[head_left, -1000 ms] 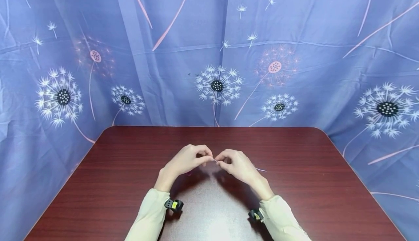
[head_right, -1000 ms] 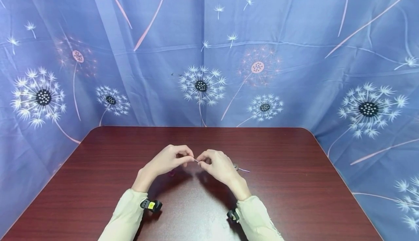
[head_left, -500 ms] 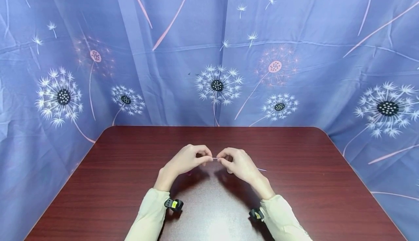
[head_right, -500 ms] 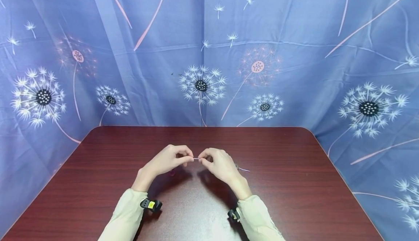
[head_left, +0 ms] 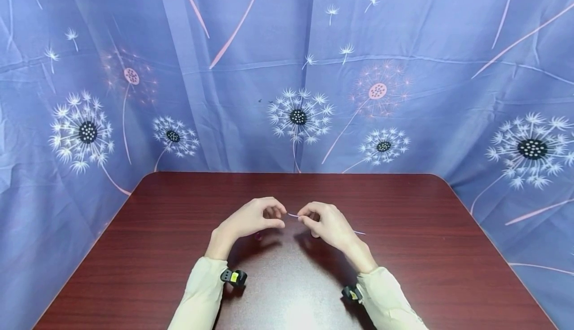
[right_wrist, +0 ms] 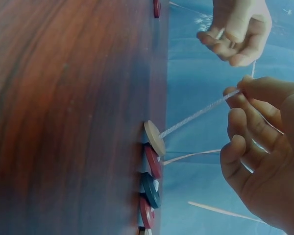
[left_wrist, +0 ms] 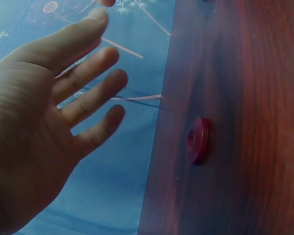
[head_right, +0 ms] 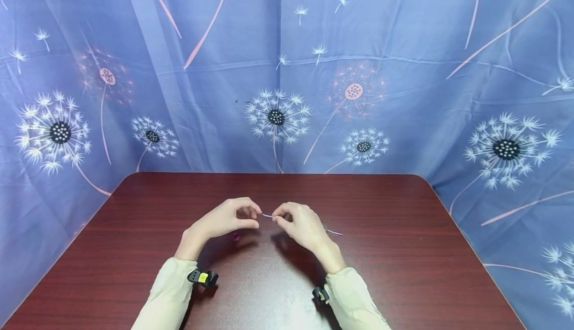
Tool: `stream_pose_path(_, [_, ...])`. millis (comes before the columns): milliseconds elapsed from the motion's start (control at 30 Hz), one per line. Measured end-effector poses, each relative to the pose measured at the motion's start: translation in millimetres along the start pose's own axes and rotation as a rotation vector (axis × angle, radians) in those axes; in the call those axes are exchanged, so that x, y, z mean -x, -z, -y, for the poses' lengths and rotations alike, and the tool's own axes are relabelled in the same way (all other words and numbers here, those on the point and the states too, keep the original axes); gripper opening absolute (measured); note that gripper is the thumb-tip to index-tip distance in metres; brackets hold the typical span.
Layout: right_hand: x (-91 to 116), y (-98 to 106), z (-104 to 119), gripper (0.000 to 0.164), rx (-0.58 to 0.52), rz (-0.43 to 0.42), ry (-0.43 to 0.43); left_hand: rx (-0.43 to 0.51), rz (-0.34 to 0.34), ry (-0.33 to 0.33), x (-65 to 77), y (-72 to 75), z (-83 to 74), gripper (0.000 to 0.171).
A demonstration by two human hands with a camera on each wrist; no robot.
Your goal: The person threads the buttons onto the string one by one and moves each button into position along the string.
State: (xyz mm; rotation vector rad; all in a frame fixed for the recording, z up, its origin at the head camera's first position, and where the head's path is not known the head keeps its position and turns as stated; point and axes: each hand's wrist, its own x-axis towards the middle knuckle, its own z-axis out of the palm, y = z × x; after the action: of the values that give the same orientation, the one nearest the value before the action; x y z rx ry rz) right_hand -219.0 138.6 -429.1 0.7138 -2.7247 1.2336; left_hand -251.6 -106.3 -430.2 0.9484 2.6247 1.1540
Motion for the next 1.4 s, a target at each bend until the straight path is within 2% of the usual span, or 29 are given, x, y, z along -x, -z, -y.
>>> stream_pose_path(367, [0.3,1.6,0.6,0.004,0.016,0.006,-0.009,0.005,0.077,0.044,2.4,2.2,12.0,0.036])
stream_pose_path(600, [0.0,1.4,0.3,0.005,0.026,0.019,-0.013,-0.012,0.085,0.088,4.2,0.2,21.1,0.035])
stream_pose_path(767, [-0.1,0.8,-1.1,0.007,0.031,0.026,-0.012,-0.025,0.09,0.126,6.8,-0.5,29.1,0.027])
stream_pose_path(900, [-0.4,0.2,-3.3,0.008,0.034,0.029,-0.02,-0.028,0.085,0.115,8.4,-0.1,35.2,0.023])
stream_pose_path(1133, [0.5,1.1,-3.0,0.006,0.025,0.028,-0.029,-0.075,0.109,0.077,11.8,3.4,43.9,0.028])
stream_pose_path(1267, [0.8,1.0,-2.6,0.006,0.022,0.033,-0.032,-0.121,0.124,0.083,15.1,4.3,46.7,0.029])
stream_pose_path(1400, [1.1,1.2,-2.9,0.007,0.026,0.034,-0.038,-0.118,0.146,0.107,17.3,4.5,47.6,0.032])
